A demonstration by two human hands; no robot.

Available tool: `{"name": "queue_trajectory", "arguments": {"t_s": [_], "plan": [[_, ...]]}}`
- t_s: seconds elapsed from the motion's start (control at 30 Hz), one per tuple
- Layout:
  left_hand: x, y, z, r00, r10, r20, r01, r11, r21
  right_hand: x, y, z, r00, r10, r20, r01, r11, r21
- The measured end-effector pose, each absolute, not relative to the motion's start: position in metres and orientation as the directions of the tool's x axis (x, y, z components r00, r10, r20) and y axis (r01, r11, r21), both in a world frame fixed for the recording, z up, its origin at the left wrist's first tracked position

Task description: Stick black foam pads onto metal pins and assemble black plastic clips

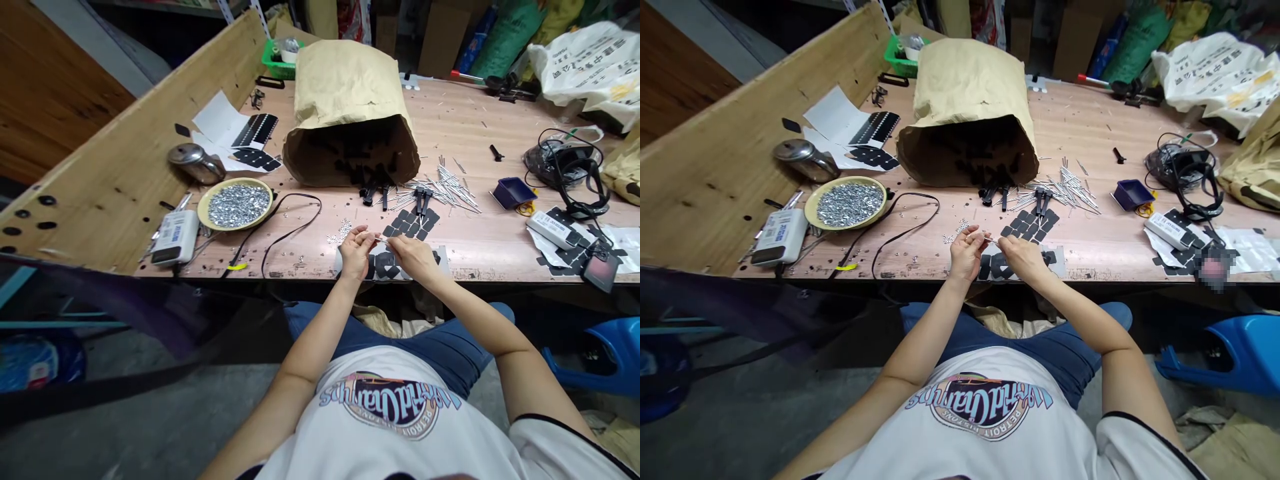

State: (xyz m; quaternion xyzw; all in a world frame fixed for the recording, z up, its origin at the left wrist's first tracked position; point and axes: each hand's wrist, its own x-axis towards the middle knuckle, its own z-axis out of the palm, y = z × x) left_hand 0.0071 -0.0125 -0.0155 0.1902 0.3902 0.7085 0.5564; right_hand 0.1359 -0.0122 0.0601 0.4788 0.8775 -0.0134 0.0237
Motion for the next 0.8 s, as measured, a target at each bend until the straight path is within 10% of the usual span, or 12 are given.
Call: {"name": "queue_trajectory", "arguments": {"t_s": [0.53,0.8], "plan": [[0.014,-0.017,-0.022,-0.317,0.948,-0.031,-0.544,-0.155,0.824,0.142,-0.022,0.06,-0.503,0.864,0.003,0.863,0.502,-0.053],[0.009,-0.024,-0.022,-0.19,0.974,0.121,-0.435,-0.194,0.879,0.161,-0.015,0.05,-0.506,0.826,-0.248,0.573,0.106,-0.813]]}}
